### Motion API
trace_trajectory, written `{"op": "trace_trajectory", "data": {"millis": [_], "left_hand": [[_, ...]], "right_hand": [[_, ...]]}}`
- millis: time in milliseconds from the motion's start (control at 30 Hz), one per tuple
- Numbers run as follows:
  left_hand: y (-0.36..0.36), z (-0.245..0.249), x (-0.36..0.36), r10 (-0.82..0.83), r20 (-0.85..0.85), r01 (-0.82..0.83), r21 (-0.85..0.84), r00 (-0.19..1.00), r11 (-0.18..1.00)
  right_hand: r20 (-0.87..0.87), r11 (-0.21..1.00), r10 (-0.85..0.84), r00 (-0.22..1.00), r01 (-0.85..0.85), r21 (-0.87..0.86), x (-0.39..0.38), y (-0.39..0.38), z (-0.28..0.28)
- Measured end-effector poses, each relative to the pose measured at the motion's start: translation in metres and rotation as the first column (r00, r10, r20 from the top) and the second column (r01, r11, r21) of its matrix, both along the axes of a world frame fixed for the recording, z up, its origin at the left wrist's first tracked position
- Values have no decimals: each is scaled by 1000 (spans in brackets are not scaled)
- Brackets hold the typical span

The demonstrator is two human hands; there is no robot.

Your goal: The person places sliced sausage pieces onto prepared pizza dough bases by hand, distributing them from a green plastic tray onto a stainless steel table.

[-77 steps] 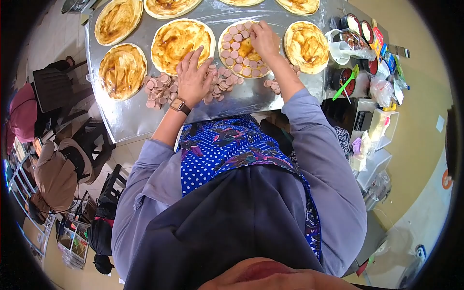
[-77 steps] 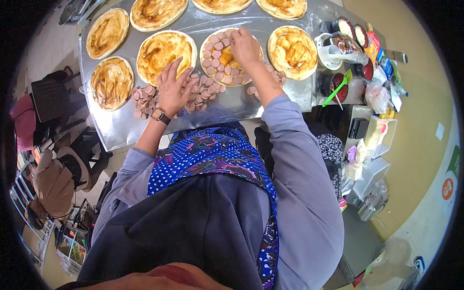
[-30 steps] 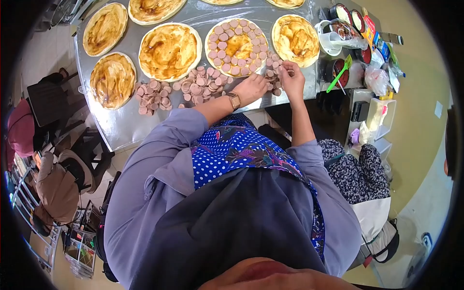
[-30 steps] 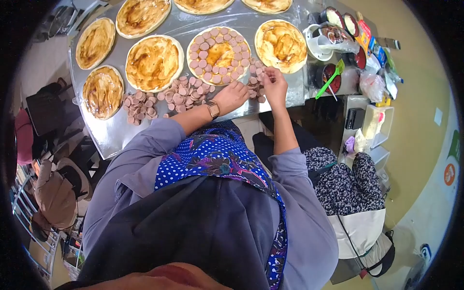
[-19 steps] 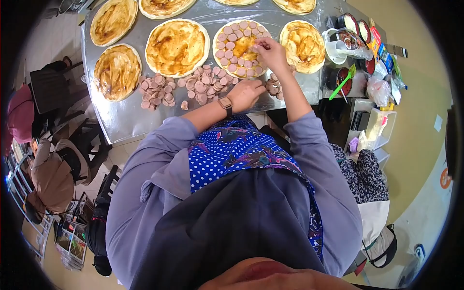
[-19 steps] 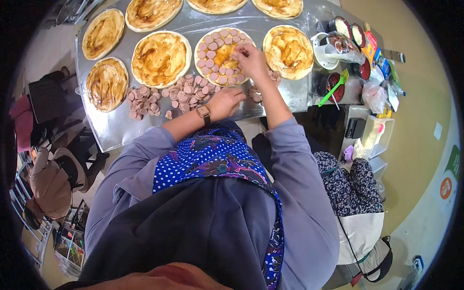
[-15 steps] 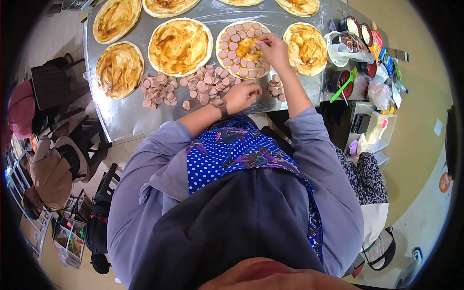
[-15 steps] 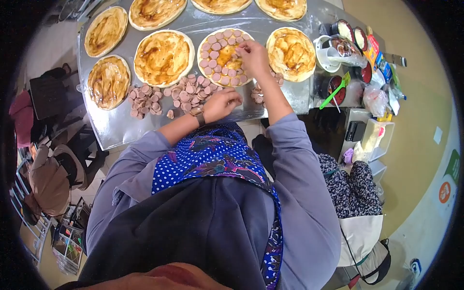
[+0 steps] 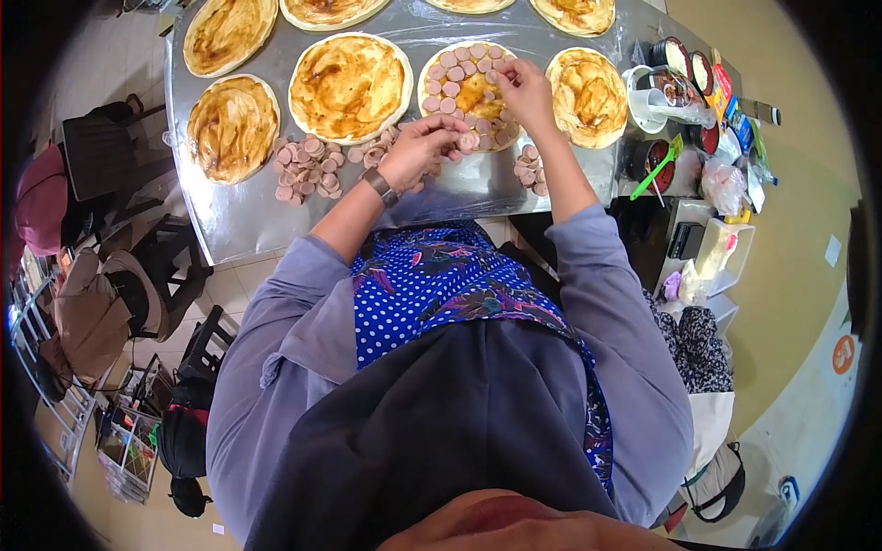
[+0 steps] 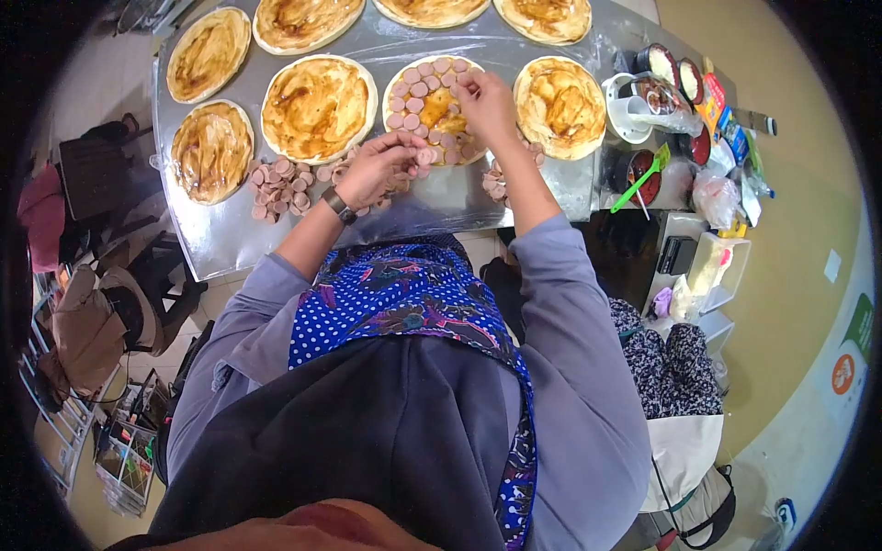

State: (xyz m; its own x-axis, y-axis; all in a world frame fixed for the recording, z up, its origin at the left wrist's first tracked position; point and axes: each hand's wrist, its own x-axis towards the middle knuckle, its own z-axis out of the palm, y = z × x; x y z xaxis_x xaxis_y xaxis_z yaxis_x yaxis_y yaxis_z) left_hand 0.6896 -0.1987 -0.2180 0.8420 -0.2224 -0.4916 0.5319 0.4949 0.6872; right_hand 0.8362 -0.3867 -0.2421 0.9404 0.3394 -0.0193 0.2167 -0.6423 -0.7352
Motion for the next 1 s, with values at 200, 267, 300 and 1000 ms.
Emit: {"op": "trace_trajectory", "data": {"millis": [200,267,300,1000], "left_hand": [[5,-7,16,93,6,-92,-34,996,995],[4,-7,20,61,54,-64,60,997,996],[2,-7,22,56,53,-59,61,997,996],[-22,-21,105,-601,368,-411,909,709,71]], "right_hand": [[-679,912,197,707,123,392,-56,0,48],[-696,869,213,686,193,456,-61,-5,40],[-698,862,177,694,233,451,-59,-9,38],[363,958,117,925,-9,-285,-26,-18,0]]}}
